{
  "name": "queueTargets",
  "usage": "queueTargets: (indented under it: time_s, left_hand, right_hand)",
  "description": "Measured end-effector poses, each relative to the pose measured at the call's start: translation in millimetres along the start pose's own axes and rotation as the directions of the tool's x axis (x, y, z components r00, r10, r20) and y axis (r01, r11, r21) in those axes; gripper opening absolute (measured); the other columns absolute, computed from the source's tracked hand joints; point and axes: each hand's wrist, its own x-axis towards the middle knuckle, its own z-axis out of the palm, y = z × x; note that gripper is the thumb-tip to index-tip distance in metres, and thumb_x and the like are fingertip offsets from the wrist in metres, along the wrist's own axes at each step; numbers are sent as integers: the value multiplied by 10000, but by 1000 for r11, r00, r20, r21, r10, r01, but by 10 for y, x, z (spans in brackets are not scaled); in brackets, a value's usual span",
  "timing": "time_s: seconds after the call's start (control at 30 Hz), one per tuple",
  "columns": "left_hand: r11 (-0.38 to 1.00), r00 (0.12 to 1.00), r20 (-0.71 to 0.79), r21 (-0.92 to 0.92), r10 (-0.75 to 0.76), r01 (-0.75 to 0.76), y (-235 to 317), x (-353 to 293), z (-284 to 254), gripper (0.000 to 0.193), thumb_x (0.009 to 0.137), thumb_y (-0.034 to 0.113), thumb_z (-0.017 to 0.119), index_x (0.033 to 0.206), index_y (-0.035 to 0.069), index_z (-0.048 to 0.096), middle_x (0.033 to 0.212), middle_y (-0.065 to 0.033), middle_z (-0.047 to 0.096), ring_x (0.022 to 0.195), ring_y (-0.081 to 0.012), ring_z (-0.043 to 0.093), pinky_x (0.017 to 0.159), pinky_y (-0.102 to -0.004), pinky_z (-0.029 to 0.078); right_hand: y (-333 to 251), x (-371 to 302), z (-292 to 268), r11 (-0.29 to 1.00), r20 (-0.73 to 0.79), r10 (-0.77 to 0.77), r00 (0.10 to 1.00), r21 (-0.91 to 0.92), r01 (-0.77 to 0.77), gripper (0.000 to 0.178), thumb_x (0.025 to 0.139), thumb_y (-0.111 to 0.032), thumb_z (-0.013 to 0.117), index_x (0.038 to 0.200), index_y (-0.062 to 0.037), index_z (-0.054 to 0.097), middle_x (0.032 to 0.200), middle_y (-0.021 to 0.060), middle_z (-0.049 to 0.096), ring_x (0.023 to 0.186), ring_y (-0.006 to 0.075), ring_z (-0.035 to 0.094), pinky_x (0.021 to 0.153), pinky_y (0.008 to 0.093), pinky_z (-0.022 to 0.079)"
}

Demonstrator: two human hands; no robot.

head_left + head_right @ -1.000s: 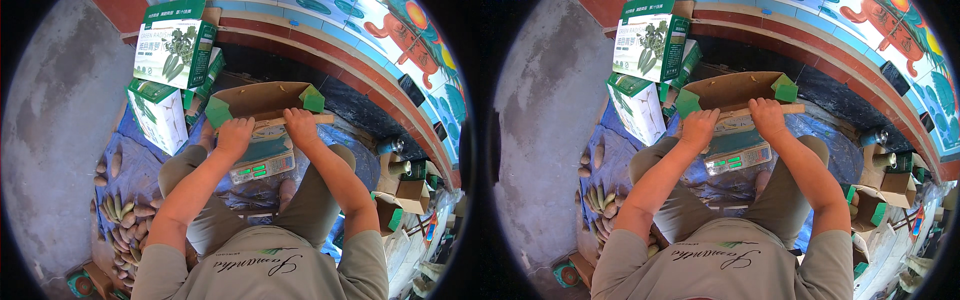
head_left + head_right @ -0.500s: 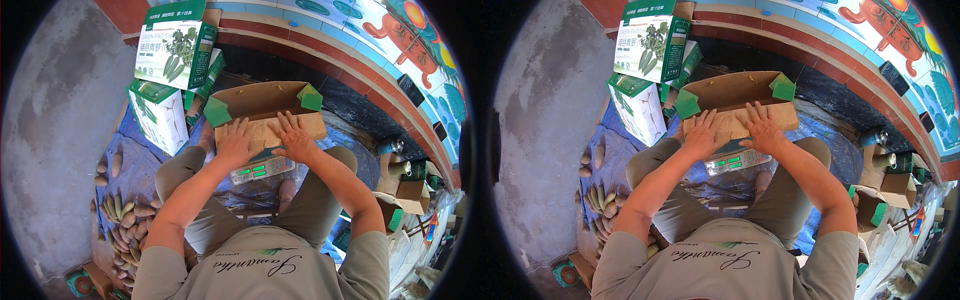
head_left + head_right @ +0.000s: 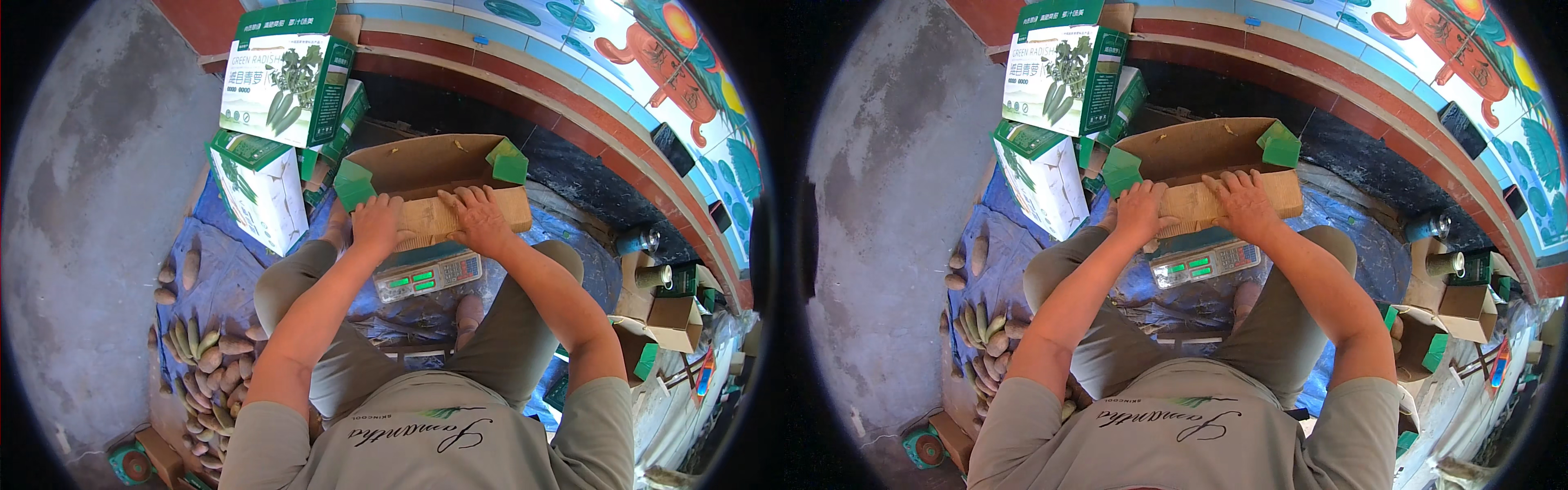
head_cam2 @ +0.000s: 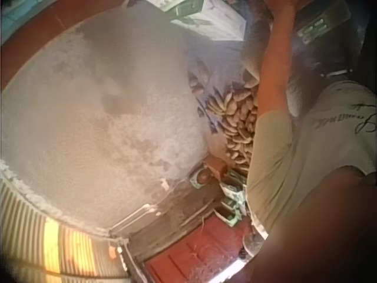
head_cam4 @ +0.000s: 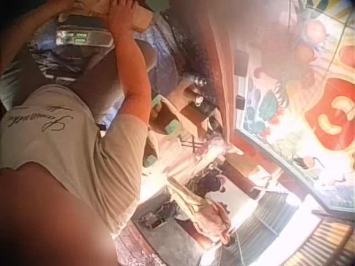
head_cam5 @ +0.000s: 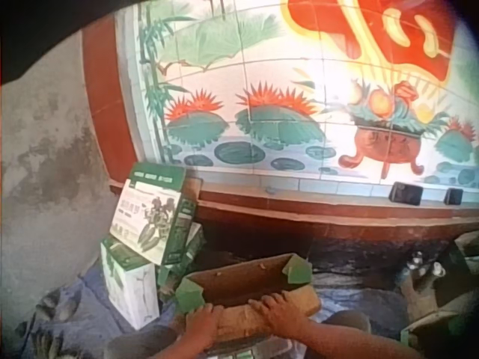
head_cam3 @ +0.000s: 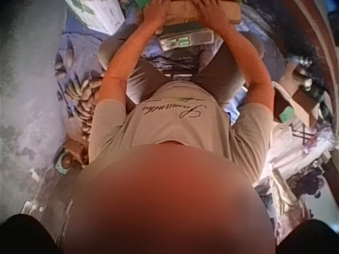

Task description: Sorting and packing radishes into boxes for shipping.

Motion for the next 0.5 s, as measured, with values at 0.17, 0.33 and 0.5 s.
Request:
queueTargets:
  time_s: [0.17,0.33,0.5]
  left_hand:
    - [999,997,-71,12,30,-30,5,43,54,545,555,303,781,994,98,530,929,-71,512,939,-246,499,758,-388,385]
    - [997,991,-117,10,71,-71,-13,100,142,484,543,263,784,905,91,513,893,-72,516,907,-254,512,735,-388,402]
    - [993,982,-148,2,120,-121,-38,123,213,421,548,232,774,847,92,513,847,-72,520,861,-263,529,699,-384,420]
  right_hand:
    - [13,109,5,998,8,56,998,-17,-56,740,597,-372,753,1225,-122,453,992,83,489,1001,247,455,878,380,333]
    - [4,213,42,994,52,59,997,-98,-54,638,570,-360,772,1090,-108,503,963,79,500,970,234,473,820,359,368]
    - [-9,278,77,984,98,47,994,-174,-29,563,570,-346,774,1007,-92,526,920,66,523,933,224,499,777,338,397]
